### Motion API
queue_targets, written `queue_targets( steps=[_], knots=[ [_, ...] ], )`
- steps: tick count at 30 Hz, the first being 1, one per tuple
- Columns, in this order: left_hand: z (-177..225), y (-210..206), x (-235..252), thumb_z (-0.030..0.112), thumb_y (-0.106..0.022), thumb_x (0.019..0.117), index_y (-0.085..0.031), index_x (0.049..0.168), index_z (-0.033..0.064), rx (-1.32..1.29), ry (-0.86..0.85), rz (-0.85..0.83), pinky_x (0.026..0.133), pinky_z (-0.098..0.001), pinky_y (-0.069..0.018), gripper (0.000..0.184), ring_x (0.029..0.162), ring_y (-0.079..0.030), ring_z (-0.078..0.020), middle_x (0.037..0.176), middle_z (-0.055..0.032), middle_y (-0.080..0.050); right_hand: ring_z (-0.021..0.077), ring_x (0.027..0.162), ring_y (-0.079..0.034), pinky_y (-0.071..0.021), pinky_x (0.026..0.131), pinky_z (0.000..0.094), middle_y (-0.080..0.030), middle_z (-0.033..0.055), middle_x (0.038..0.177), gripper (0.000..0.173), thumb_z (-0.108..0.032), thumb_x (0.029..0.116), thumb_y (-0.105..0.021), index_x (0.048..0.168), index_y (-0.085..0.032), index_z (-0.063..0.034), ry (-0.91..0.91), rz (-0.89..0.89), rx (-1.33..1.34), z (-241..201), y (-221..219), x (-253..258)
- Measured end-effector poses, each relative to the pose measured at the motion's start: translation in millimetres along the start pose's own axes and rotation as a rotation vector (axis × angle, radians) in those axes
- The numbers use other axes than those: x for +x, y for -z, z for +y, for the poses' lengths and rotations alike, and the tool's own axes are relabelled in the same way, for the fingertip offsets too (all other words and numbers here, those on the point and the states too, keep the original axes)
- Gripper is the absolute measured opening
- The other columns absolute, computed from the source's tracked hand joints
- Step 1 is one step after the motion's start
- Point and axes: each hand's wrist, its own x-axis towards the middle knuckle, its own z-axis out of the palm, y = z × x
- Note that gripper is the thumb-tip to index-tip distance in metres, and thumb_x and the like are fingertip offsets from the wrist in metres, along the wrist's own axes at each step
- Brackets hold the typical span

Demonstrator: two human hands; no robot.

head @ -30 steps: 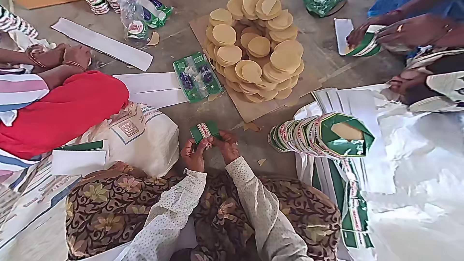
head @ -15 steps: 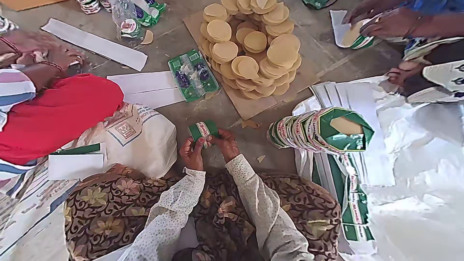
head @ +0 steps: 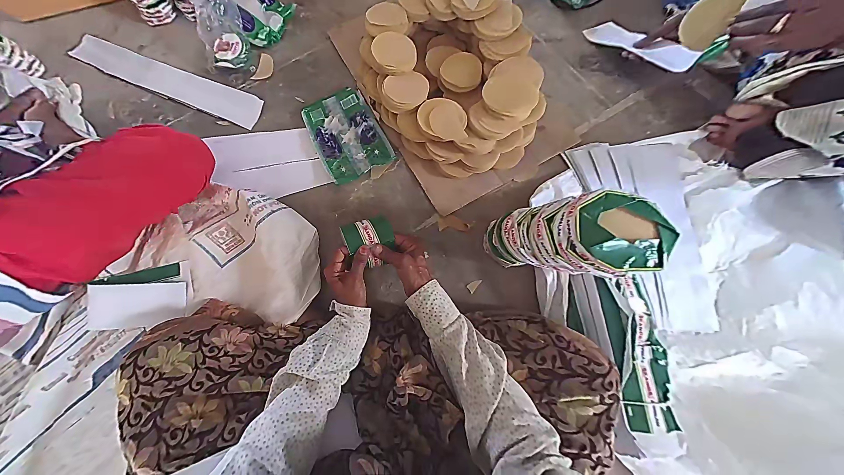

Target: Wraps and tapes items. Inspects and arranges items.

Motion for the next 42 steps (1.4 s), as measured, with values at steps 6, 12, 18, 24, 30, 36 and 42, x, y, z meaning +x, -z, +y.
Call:
queue_targets(
  steps=[6, 12, 18, 24, 30, 36, 42],
  knots=[
    [-0.7, 3.4, 6.2, -0.005, -0.064, 0.0874, -0.067, 0.089, 0.0052, -0.029, 0.037, -0.009, 0.076, -0.0230, -0.0602, 0.011, 0.074, -0.070, -0.0017, 0.078, 0.0071, -0.072, -0.0003, 0.071, -0.065, -0.0548, 0.074, 0.0204, -0.069, -0.0029, 0.074, 0.017, 0.001, 0.0977, -0.059, 0.085, -0.070, -0.0010, 0.038, -0.007, 0.021, -0.5, 0.7, 0.5],
    [-4.3, 10.6, 16.9, -0.003, -0.056, 0.0938, -0.065, 0.091, 0.0069, -0.048, 0.084, -0.139, 0.079, -0.0238, -0.0591, 0.014, 0.079, -0.069, -0.0017, 0.081, 0.0079, -0.071, 0.0012, 0.074, -0.067, -0.0565, 0.077, 0.0201, -0.071, -0.0004, 0.078, 0.010, 0.007, 0.0946, -0.061, 0.094, -0.070, 0.0028, 0.027, 0.010, 0.096, -0.3, 2.7, 0.0],
    [-2.0, 19.4, 33.6, -0.008, -0.047, 0.0951, -0.066, 0.096, 0.0034, -0.127, 0.303, -0.260, 0.083, -0.0270, -0.0598, 0.023, 0.082, -0.071, -0.0053, 0.085, 0.0031, -0.074, 0.0020, 0.072, -0.065, -0.0561, 0.076, 0.0219, -0.070, -0.0023, 0.076, 0.013, 0.006, 0.0953, -0.058, 0.089, -0.068, -0.0006, -0.007, -0.008, 0.112, -0.1, 7.0, -0.9],
    [-3.5, 19.5, 39.5, -0.003, -0.046, 0.0981, -0.066, 0.099, 0.0022, -0.087, 0.284, -0.340, 0.084, -0.0281, -0.0598, 0.020, 0.083, -0.071, -0.0066, 0.086, 0.0020, -0.074, 0.0034, 0.074, -0.066, -0.0561, 0.076, 0.0225, -0.070, -0.0010, 0.077, 0.014, 0.006, 0.0961, -0.058, 0.090, -0.068, 0.0004, -0.035, 0.024, 0.127, -0.6, 9.0, -0.6],
    [-3.4, 19.6, 39.6, -0.007, -0.045, 0.0975, -0.067, 0.095, 0.0036, -0.119, 0.313, -0.307, 0.082, -0.0268, -0.0598, 0.025, 0.081, -0.071, -0.0051, 0.083, 0.0035, -0.075, 0.0047, 0.076, -0.068, -0.0576, 0.078, 0.0238, -0.072, 0.0010, 0.079, 0.012, 0.008, 0.0933, -0.061, 0.090, -0.070, 0.0023, -0.018, 0.016, 0.140, 0.5, 9.9, -2.0],
    [-5.0, 18.0, 37.1, -0.007, -0.053, 0.0927, -0.055, 0.113, -0.0001, 0.009, 0.233, -0.287, 0.083, -0.0254, -0.0586, 0.022, 0.083, -0.070, -0.0038, 0.086, 0.0049, -0.071, 0.0052, 0.073, -0.066, -0.0570, 0.075, 0.0236, -0.071, 0.0010, 0.077, 0.010, 0.007, 0.0929, -0.064, 0.087, -0.070, 0.0014, -0.060, 0.031, 0.124, 0.8, 9.3, 2.5],
    [-13.8, 26.5, 35.1, 0.000, -0.060, 0.0883, -0.055, 0.108, -0.0103, 0.309, -0.016, -0.267, 0.085, -0.0221, -0.0523, 0.022, 0.090, -0.061, -0.0058, 0.096, -0.0075, -0.061, 0.0060, 0.075, -0.063, -0.0548, 0.074, 0.0240, -0.066, 0.0029, 0.081, 0.007, 0.004, 0.0884, -0.070, 0.093, -0.065, 0.0015, -0.063, -0.039, 0.016, 8.7, 6.1, 11.5]
  ],
)
